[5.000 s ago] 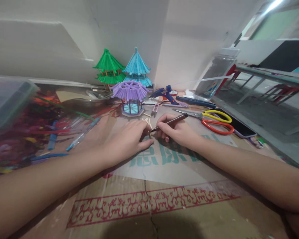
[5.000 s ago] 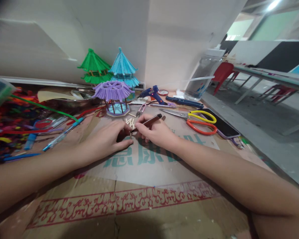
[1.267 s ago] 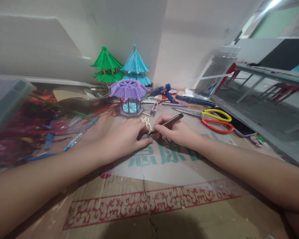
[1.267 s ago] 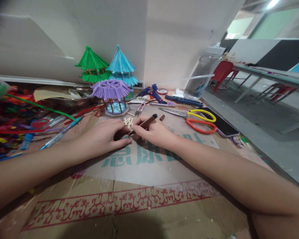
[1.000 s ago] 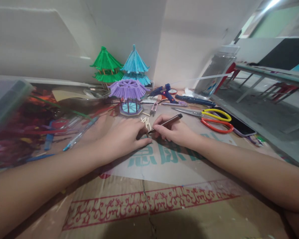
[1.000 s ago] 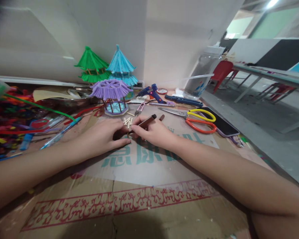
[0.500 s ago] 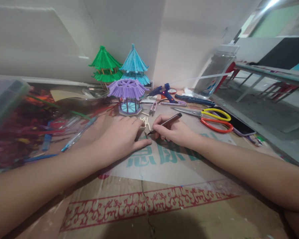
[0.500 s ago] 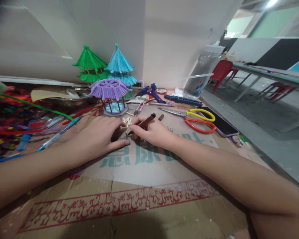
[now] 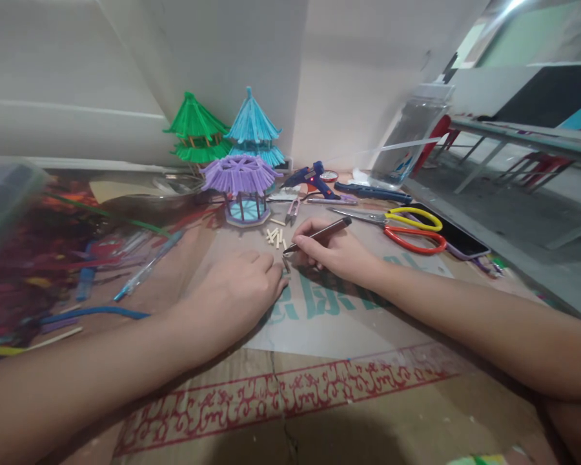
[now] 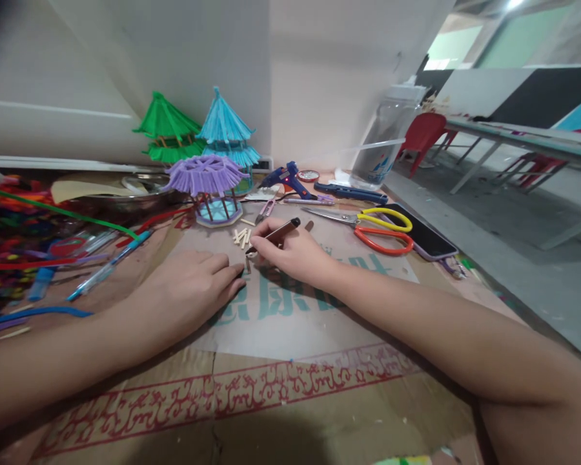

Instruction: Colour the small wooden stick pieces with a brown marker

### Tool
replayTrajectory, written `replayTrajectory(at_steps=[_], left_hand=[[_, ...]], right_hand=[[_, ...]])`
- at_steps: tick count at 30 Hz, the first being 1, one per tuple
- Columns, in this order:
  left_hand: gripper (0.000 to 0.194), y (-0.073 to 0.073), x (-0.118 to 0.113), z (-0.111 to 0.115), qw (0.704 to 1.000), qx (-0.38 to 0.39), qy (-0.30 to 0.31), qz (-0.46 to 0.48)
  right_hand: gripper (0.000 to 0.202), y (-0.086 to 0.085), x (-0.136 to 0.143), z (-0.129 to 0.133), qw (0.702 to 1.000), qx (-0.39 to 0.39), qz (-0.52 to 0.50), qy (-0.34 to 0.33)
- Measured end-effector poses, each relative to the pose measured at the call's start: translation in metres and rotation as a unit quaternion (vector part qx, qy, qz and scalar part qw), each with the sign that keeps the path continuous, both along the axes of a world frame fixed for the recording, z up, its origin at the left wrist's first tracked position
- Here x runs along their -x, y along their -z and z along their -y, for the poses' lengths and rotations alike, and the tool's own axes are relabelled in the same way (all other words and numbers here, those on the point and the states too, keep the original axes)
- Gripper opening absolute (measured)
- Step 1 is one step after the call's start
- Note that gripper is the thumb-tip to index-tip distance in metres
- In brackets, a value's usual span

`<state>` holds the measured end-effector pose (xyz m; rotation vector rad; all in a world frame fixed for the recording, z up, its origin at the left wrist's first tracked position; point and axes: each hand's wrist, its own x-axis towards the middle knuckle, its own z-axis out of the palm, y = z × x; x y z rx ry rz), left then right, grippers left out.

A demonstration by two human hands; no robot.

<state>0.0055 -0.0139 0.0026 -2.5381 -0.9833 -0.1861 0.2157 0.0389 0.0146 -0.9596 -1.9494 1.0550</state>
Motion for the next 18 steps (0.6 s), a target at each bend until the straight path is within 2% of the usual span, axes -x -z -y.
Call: replayTrajectory(at_steps=[3,8,18], left_hand=[[0.018,-0.004,-0.001,0.007,0.999,-0.005,-0.015,-0.028],[0.036,-0.012,-0.004,0.016,0.993,0.081,-0.061,-0.064],[0.041,-0.031,-0.014,0.019,0.977,0.157,-0.099,-0.107]], right_hand=[[0.014,0.0,0.0,-0.001,1.0,-0.005,0.007,0.013],[0.016,0.002,-0.001,-0.003,1.0,-0.018,0.018,0.014],[0.011,-0.002,-0.002,-0.001,0.999,-0.008,0.031,-0.011]])
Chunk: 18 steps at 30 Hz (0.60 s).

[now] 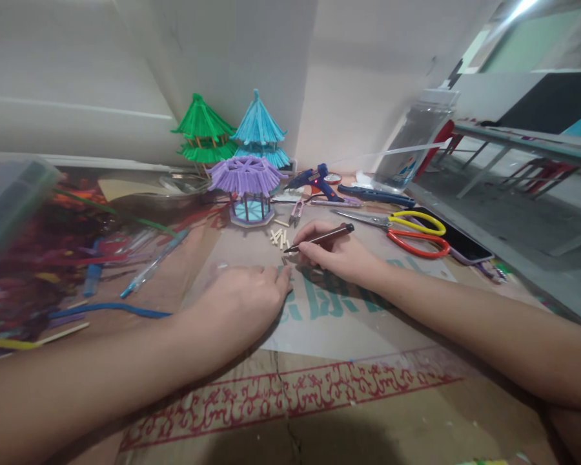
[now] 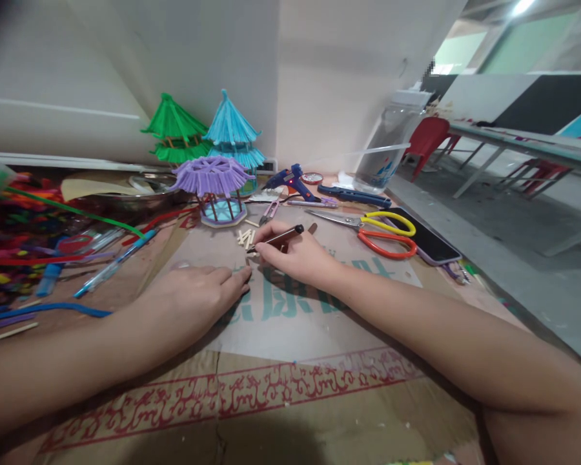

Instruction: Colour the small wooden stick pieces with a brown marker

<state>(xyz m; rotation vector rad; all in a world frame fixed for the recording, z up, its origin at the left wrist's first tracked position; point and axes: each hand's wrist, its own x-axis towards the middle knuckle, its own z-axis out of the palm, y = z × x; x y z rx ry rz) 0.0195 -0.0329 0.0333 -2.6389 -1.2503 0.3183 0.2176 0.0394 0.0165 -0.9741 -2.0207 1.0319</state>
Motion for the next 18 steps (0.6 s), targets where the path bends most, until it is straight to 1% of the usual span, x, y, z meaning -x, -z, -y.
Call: replayTrajectory(at_steps=[3,9,13,18], left_hand=[[0.038,-0.0006,-0.0008,0.0017,1.0,0.006,-0.004,-0.005],[0.033,0.0024,0.0005,0.002,0.999,-0.004,0.011,0.032],[0.034,-0.0009,-0.0023,0.0024,1.0,0.02,-0.009,0.001],[0.036,-0.0052,-0.0052,0.0037,0.999,0.025,-0.016,-0.014]], right_hand=[[0.011,0.0004,0.0003,0.0002,1.0,0.006,-0.009,0.001],[0.011,-0.0001,0.0009,0.0018,1.0,0.009,-0.009,-0.006],[0.009,-0.0006,0.0014,0.0024,1.0,0.02,0.012,-0.003],[0.01,0.0011,0.0012,0.0015,0.999,0.03,0.012,-0.016]])
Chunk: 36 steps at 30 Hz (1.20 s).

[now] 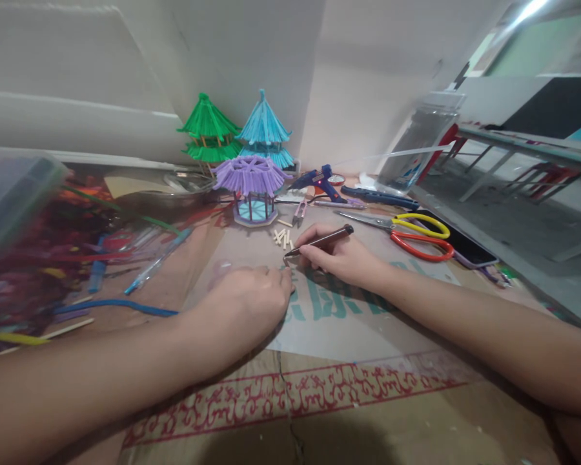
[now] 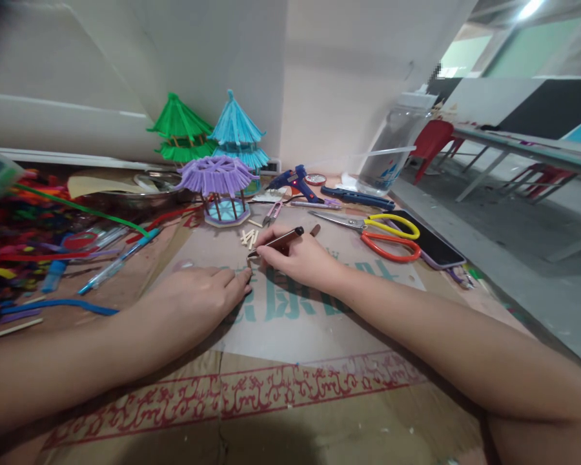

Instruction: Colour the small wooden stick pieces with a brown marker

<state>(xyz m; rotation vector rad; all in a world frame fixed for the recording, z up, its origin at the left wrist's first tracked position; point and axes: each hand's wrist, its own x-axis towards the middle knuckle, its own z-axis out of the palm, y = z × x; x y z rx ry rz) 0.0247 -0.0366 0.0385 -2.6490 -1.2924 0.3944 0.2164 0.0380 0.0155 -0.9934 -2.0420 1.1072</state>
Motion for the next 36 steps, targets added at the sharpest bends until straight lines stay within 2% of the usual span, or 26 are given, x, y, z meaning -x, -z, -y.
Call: replayTrajectory(at_steps=[8,11,14,22,29,36], left_hand=[[0.033,0.007,0.004,0.0,0.999,-0.034,0.015,0.02],[0.038,0.01,0.006,0.0,0.998,-0.055,0.023,0.037],[0.044,0.009,0.007,0.0,0.998,-0.042,0.015,0.033],[0.042,0.006,0.006,-0.001,0.999,-0.014,0.001,0.032],[0.049,0.003,0.005,0.001,1.0,-0.006,-0.003,0.007],[0.046,0.002,0.003,-0.001,1.0,0.0,-0.005,0.011]], right_hand=[[0.01,0.002,-0.001,-0.002,1.0,-0.007,-0.011,-0.021],[0.01,0.001,-0.001,-0.002,1.0,-0.006,-0.011,-0.021],[0.01,0.001,-0.001,-0.002,1.0,-0.004,-0.012,-0.02],[0.01,0.002,-0.001,-0.002,0.999,-0.013,-0.015,-0.026],[0.009,-0.002,-0.001,0.0,1.0,-0.009,0.002,-0.024],[0.011,0.004,-0.002,-0.004,0.999,-0.015,-0.007,-0.028]])
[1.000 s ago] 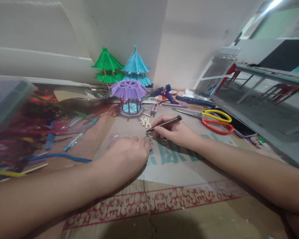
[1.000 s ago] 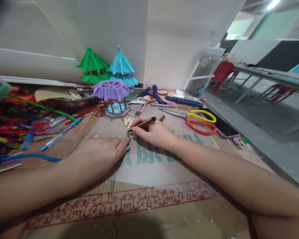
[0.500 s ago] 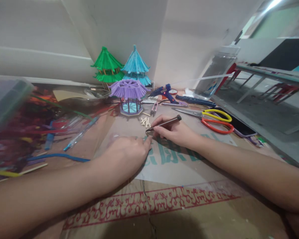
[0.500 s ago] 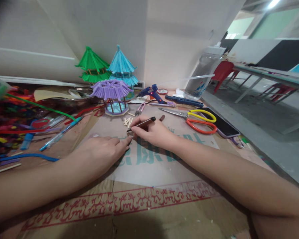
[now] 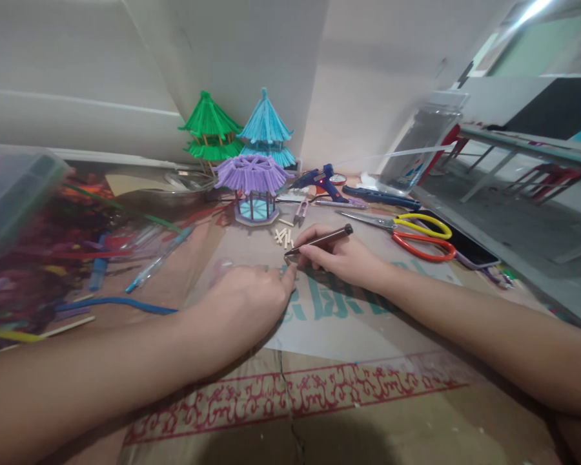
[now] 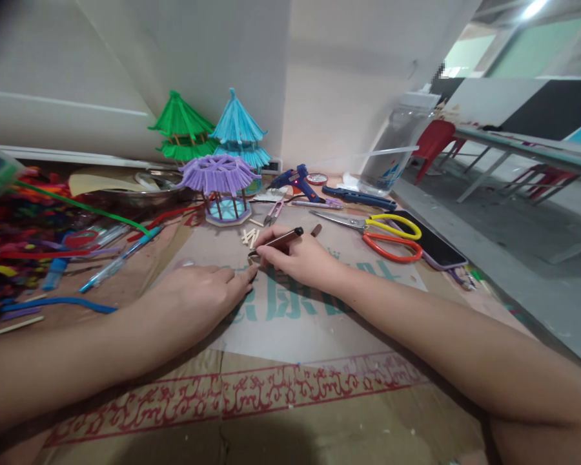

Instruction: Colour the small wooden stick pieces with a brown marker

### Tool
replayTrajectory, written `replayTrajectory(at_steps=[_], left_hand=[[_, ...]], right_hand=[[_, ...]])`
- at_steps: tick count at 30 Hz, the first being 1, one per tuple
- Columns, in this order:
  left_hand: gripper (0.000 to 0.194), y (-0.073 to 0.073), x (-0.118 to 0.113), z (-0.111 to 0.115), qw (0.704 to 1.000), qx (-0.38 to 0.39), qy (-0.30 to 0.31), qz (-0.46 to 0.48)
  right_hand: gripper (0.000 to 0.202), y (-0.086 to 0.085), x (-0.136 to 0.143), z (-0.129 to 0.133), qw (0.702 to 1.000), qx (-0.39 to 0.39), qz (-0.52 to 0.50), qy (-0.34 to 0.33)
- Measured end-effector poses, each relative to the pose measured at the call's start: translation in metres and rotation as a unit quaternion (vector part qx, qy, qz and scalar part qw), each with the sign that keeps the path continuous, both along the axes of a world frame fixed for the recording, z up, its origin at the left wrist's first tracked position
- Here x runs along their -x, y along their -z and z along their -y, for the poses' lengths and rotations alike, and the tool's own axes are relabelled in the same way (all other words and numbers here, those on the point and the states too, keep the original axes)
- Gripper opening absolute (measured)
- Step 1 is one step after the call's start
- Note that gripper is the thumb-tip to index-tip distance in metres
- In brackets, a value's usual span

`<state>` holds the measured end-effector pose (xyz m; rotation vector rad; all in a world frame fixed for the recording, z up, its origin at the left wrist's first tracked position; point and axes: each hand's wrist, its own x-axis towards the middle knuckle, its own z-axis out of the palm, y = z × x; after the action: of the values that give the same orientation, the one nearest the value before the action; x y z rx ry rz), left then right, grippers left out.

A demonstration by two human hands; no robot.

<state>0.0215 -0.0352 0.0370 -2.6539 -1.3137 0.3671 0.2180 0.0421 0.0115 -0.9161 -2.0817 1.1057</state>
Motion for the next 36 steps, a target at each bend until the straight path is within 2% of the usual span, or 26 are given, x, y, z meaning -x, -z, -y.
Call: replayTrajectory(at_steps=[6,14,36], left_hand=[[0.041,0.0044,0.0022,0.0009,0.999,-0.029,0.013,0.017],[0.047,0.0012,0.0,-0.0012,1.0,0.01,-0.003,0.005],[0.048,0.0031,0.0014,-0.0011,1.0,0.001,0.007,0.008]], right_hand=[[0.01,-0.0024,0.0005,0.0009,1.0,-0.011,-0.002,-0.005],[0.012,-0.0038,0.001,0.0012,1.0,-0.014,0.015,0.006],[0.011,-0.0011,0.0003,-0.0003,1.0,-0.026,0.005,-0.003]])
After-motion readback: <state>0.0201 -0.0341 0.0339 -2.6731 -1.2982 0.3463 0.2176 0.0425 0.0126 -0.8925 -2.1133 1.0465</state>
